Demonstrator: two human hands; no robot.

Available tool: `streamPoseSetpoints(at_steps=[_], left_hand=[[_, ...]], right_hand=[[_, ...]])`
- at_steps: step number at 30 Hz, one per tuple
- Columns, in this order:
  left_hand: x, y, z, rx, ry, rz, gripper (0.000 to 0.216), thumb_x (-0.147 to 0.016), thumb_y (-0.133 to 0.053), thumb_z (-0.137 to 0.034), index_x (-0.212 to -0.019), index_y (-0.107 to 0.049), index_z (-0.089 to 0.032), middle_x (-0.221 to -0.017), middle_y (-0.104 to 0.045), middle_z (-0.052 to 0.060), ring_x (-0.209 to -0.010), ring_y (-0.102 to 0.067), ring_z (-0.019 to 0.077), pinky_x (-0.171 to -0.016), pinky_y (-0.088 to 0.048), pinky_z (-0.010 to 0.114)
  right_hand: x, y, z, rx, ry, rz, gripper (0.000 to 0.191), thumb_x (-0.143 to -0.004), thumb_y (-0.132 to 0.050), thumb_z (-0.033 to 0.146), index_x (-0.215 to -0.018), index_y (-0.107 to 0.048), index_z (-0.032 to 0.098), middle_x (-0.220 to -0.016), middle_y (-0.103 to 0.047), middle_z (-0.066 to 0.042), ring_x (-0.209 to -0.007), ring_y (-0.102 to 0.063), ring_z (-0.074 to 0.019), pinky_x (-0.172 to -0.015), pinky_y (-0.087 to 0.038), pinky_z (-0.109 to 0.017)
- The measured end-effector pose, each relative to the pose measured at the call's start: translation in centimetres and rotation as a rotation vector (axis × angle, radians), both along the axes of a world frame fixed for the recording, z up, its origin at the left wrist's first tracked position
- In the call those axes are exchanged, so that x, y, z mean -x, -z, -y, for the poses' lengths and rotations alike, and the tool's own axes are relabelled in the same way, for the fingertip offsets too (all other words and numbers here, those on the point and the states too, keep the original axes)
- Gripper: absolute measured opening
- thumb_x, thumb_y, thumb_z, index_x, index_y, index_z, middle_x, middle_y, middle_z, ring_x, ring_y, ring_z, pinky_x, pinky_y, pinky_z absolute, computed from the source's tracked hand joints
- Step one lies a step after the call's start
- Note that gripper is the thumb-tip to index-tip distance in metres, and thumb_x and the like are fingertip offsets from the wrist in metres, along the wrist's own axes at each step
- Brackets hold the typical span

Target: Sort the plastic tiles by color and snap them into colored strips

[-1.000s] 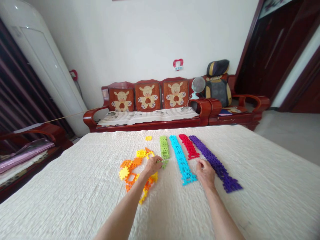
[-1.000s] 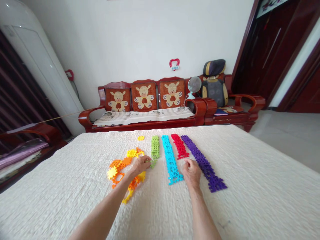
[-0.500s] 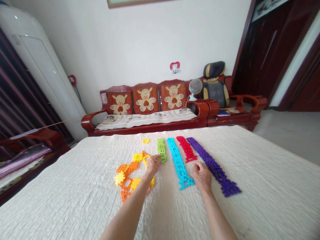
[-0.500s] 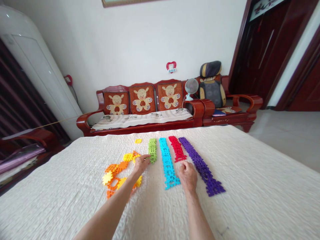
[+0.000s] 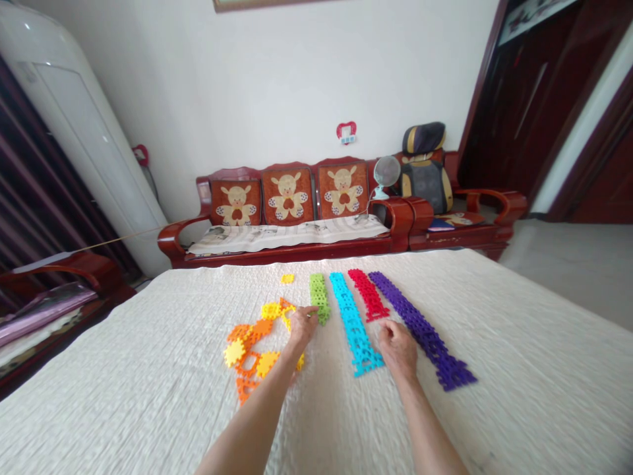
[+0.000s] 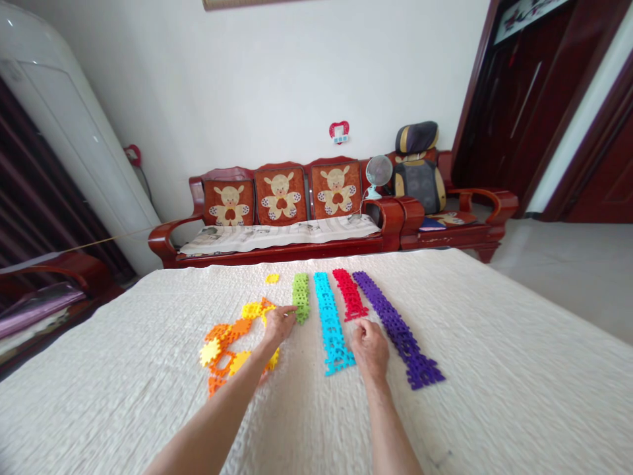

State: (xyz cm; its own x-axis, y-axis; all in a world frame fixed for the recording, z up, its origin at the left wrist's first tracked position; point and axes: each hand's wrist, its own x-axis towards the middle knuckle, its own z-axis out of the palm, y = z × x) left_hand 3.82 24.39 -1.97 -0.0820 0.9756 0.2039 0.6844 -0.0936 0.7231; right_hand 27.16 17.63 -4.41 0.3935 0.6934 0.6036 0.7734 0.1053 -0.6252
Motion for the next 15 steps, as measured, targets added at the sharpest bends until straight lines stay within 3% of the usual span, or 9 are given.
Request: streamPoseSetpoints(at_steps=[7, 15], left_hand=[[-0.07, -0.43, -0.38, -0.046, 0.018, -0.05, 0.026, -0.076, -0.053, -0.012, -0.092, -0.073, -0.017, -0.101, -0.071, 0.007, -0.094, -0.062, 0.0149, -0.088, -0.045, 0.027], [0.16, -0.76, -0.18, -0.097, 0.026, -0.066, 0.03, -0.075, -0.052, -0.008, -0.096, -0.072, -0.016, -0.104, -0.069, 0.008, -0.1, -0.061, 0.0159, -0.092, -0.044, 0.028]], right_hand=[[0.09, -0.04, -0.01, 0.027, -0.002, 0.004, 0.029, -0.077, -0.038, 0.028, -0.082, -0.065, 0.019, -0.081, -0.067, -0.007, -0.075, -0.058, -0.0195, -0.067, -0.04, -0.029], [0.04, 0.11, -0.01, 0.034, -0.011, 0.017, 0.029, -0.078, -0.038, 0.028, -0.082, -0.065, 0.019, -0.079, -0.067, -0.006, -0.072, -0.057, -0.0181, -0.065, -0.04, -0.028]])
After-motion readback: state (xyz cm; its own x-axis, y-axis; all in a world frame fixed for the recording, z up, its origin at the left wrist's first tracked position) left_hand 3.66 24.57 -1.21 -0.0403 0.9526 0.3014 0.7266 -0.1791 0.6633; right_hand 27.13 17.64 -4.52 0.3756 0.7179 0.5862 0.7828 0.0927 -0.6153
